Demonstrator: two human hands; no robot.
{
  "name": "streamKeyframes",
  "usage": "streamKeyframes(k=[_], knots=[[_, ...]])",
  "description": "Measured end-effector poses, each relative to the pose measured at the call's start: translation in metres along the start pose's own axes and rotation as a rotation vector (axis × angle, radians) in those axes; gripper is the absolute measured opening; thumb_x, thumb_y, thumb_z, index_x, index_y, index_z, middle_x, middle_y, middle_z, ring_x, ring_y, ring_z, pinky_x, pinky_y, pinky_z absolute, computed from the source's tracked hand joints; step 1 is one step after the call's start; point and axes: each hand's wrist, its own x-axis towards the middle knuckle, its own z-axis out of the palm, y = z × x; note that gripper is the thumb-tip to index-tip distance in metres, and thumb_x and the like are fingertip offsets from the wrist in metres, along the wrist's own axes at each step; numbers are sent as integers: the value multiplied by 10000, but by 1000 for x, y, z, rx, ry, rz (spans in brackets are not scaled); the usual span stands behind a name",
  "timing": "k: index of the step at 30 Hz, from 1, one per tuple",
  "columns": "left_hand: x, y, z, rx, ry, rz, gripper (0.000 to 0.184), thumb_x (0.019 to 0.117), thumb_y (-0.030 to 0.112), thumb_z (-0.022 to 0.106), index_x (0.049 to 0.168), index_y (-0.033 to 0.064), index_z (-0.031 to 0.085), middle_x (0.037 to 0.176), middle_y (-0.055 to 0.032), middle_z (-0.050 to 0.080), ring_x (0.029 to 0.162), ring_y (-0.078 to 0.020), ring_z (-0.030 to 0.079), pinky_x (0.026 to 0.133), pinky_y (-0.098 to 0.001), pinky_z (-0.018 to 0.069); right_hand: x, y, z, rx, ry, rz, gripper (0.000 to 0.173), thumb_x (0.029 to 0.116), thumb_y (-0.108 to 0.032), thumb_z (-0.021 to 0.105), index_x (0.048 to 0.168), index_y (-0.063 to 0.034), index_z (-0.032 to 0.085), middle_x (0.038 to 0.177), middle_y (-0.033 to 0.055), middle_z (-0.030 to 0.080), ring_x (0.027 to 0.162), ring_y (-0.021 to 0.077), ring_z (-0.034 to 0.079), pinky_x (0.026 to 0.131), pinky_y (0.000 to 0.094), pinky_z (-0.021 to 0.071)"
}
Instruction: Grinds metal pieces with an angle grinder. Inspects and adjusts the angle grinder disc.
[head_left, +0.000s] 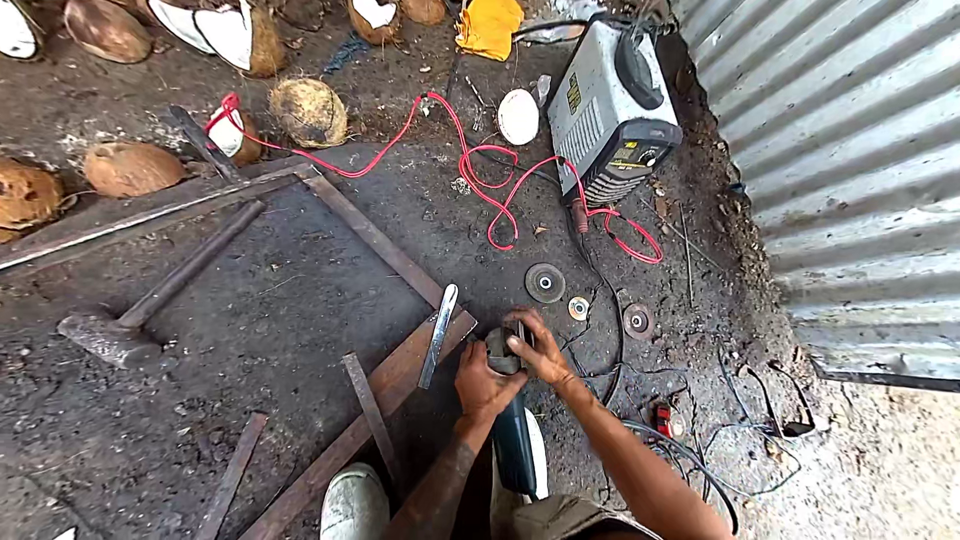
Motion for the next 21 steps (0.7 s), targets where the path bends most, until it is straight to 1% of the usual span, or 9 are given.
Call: streamKeyframes(k=[2, 5, 8, 10, 12, 14, 16, 18, 21], knots=[[1, -4, -1, -73, 46, 41, 811, 515, 506, 915, 1105, -6, 694, 1091, -159, 707, 1009, -303, 696, 850, -513, 585, 0, -22, -7, -70, 26, 74, 679, 957, -637, 511, 1312, -84, 681, 1476, 209, 517, 1405, 307, 459, 1154, 467, 408], [3, -8, 1, -124, 56, 61, 826, 520, 497, 913, 1121, -22, 685, 1088, -160, 705, 1010, -279, 695, 878, -490, 579, 2, -39, -17, -290, -29, 365, 681, 1028, -599, 406, 1451, -86, 555, 1390, 184, 601, 1281, 276, 591, 1088, 482, 477], [5, -14, 3, -141, 60, 56, 808, 515, 469, 923, 1106, -27, 684, 1075, -155, 709, 994, -266, 699, 872, -479, 579, -4, -37, -30, 47, -105, 187, 459, 885, -211, 706, 1294, -8, 658, 1403, 174, 598, 1316, 261, 566, 1072, 441, 507], [6, -14, 3, -150, 69, 53, 806, 509, 476, 921, 1093, -25, 684, 1060, -149, 707, 980, -255, 698, 871, -463, 579, -8, -39, -38, 282, -72, 36, 369, 819, -20, 653, 1182, 25, 705, 1404, 190, 607, 1343, 289, 553, 1083, 463, 506], [4, -13, 2, -155, 67, 51, 811, 503, 481, 922, 1097, -17, 685, 1062, -144, 709, 987, -246, 698, 875, -450, 581, -14, -45, -35, 41, 49, 175, 243, 921, -122, 644, 1121, -1, 709, 1118, 101, 724, 1023, 165, 699, 874, 358, 598], [4, -9, 3, -161, 57, 57, 804, 501, 471, 923, 1100, -10, 687, 1062, -137, 708, 988, -244, 697, 878, -452, 581, -12, -43, -31, -312, 21, 397, 350, 1013, -393, 595, 1061, -73, 729, 897, 49, 725, 806, 152, 690, 772, 406, 573], [3, -6, 3, -156, 55, 61, 789, 497, 461, 922, 1092, -2, 690, 1055, -130, 707, 979, -241, 696, 866, -454, 583, -10, -46, -25, -469, -28, 494, 395, 1024, -448, 555, 1079, -95, 723, 916, 80, 730, 843, 221, 706, 813, 491, 565], [3, -7, 2, -155, 64, 67, 791, 496, 470, 922, 1093, 2, 694, 1060, -133, 712, 982, -240, 701, 869, -456, 586, -12, -47, -23, -378, -6, 385, 251, 969, -264, 634, 1097, -75, 740, 1010, 87, 735, 872, 182, 709, 807, 401, 587], [3, -10, 1, -181, 76, 62, 794, 494, 482, 928, 1084, 5, 695, 1050, -124, 713, 970, -230, 702, 858, -449, 591, -15, -38, -30, 1, 55, 184, 348, 813, 60, 597, 1124, -7, 738, 1207, 134, 690, 988, 155, 686, 810, 297, 597]])
